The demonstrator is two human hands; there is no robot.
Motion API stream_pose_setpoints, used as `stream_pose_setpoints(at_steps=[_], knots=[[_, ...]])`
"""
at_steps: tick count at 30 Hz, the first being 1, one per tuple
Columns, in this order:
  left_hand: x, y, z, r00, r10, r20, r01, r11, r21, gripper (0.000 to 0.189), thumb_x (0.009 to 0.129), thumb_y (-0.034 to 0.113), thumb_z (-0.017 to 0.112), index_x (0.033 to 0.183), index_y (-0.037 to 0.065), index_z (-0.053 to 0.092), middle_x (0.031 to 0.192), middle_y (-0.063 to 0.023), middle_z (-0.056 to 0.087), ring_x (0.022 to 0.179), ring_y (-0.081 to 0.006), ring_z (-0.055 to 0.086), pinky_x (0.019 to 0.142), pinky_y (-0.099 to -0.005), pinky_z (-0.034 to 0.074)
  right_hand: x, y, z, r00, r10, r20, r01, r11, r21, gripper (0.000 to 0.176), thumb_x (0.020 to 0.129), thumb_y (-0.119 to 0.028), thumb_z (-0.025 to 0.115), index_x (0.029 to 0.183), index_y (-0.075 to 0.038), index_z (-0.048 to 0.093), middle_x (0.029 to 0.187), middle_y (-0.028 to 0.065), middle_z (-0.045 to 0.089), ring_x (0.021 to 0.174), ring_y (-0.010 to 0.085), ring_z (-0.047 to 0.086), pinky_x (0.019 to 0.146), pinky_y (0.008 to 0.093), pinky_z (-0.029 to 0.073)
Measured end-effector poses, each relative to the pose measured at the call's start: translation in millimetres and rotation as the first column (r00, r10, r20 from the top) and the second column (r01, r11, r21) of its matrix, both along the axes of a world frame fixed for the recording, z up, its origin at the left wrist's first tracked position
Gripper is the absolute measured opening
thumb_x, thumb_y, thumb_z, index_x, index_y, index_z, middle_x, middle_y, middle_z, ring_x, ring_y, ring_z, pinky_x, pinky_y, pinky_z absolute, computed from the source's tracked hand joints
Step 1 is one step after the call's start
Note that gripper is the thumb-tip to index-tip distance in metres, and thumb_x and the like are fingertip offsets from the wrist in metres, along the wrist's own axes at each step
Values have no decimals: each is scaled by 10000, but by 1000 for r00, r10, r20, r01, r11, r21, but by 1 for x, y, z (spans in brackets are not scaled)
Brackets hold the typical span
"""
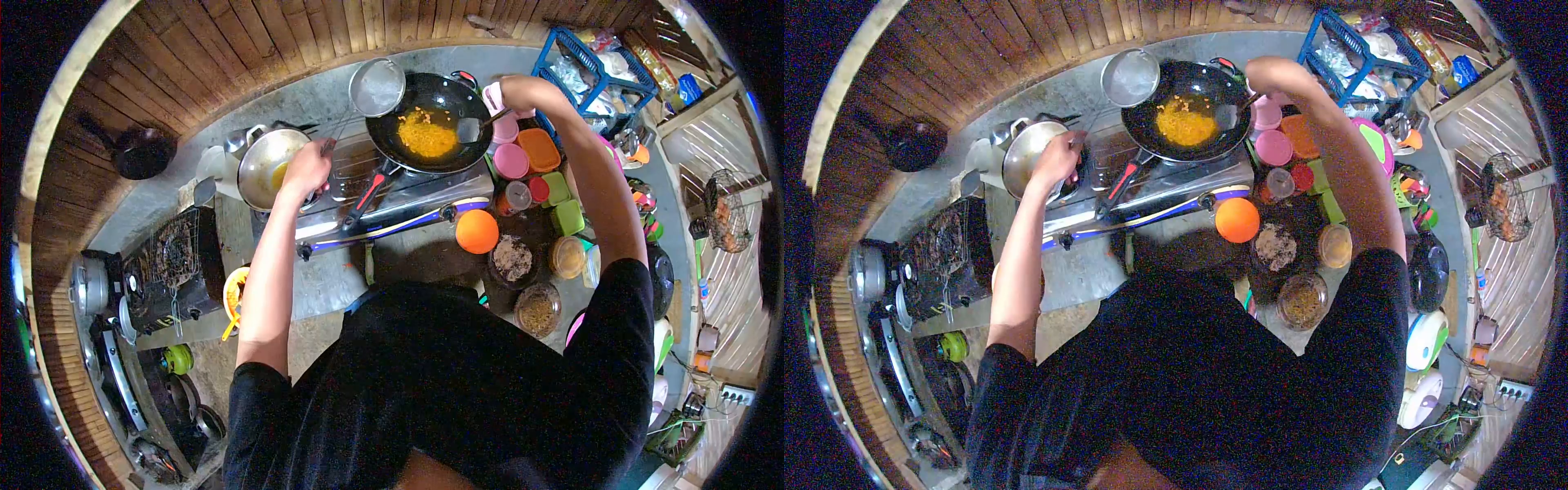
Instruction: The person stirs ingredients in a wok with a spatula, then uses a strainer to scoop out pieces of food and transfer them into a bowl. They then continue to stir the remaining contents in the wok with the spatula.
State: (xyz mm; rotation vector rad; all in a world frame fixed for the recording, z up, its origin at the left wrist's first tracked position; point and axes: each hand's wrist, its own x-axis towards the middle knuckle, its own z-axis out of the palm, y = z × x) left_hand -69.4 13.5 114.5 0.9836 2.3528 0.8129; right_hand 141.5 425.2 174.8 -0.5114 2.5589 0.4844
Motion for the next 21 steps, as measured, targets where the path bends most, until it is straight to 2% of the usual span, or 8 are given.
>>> stream_pose_setpoints(at_steps=[1, 3, 6, 13, 16, 17, 20, 21], knots=[[-4, 6, -2, 1000, 4, -9, -5, 999, -36, 360, 900, 110, 446, 1229, 51, 579, 629, -144, 645, 465, -203, 623, 467, -352, 509, -2, -13, 6, 1000, -3, -2, 3, 1000, 0, 141, 667, -48, 636, 771, 22, 700, 700, 183, 674, 627, 290, 671, 595, 360, 532], [-11, 16, -4, 999, -12, -44, 8, 996, -85, 369, 887, 108, 450, 1227, 58, 584, 630, -145, 649, 467, -210, 627, 488, -358, 517, -9, -42, 15, 668, -743, -31, 738, 668, -99, 187, 729, -169, 688, 801, 3, 713, 742, 162, 692, 621, 248, 650, 572, 429, 511], [-14, 26, -5, 996, -32, -87, 19, 990, -139, 378, 866, 109, 457, 1215, 73, 598, 627, -141, 653, 474, -219, 635, 525, -365, 529, -9, -48, 25, 572, -820, 5, 816, 569, -104, 180, 739, -183, 705, 804, -16, 719, 722, 135, 695, 624, 232, 649, 566, 418, 512], [-15, 34, -10, 996, -59, -72, 49, 990, -134, 344, 871, 115, 450, 1166, 70, 623, 615, -122, 654, 480, -208, 643, 526, -356, 529, 25, -74, 32, 556, -828, 73, 770, 480, -419, 173, 760, -184, 639, 819, -31, 693, 691, 139, 656, 625, 221, 649, 556, 405, 498], [-16, 35, -18, 999, -44, -26, 41, 992, -118, 338, 883, 122, 450, 1171, 59, 616, 606, -118, 649, 474, -198, 638, 514, -346, 526, 33, -44, -24, 545, -839, 9, 750, 482, -453, 137, 776, -91, 640, 862, -24, 723, 732, 141, 696, 608, 213, 673, 580, 345, 547], [-16, 34, -18, 999, -45, -25, 42, 992, -119, 338, 883, 122, 450, 1171, 59, 616, 606, -118, 649, 474, -198, 638, 514, -346, 526, 39, -2, -65, 932, -283, -226, 210, 930, -301, 152, 791, -114, 631, 880, -28, 720, 762, 146, 697, 656, 238, 679, 648, 334, 553], [-10, 33, -16, 999, -42, -26, 39, 993, -112, 343, 885, 124, 454, 1183, 44, 604, 599, -114, 643, 465, -191, 632, 503, -342, 521, 45, -26, -101, 760, -568, -317, 349, 768, -537, 177, 806, -155, 639, 903, -29, 715, 760, 148, 693, 697, 248, 675, 679, 329, 544], [-9, 33, -15, 999, -37, -20, 34, 993, -109, 345, 882, 118, 456, 1186, 37, 599, 598, -115, 642, 459, -191, 627, 498, -342, 517, 39, -37, -100, 723, -682, -114, 489, 620, -614, 217, 817, -187, 638, 950, -32, 713, 750, 157, 686, 685, 247, 671, 660, 347, 533]])
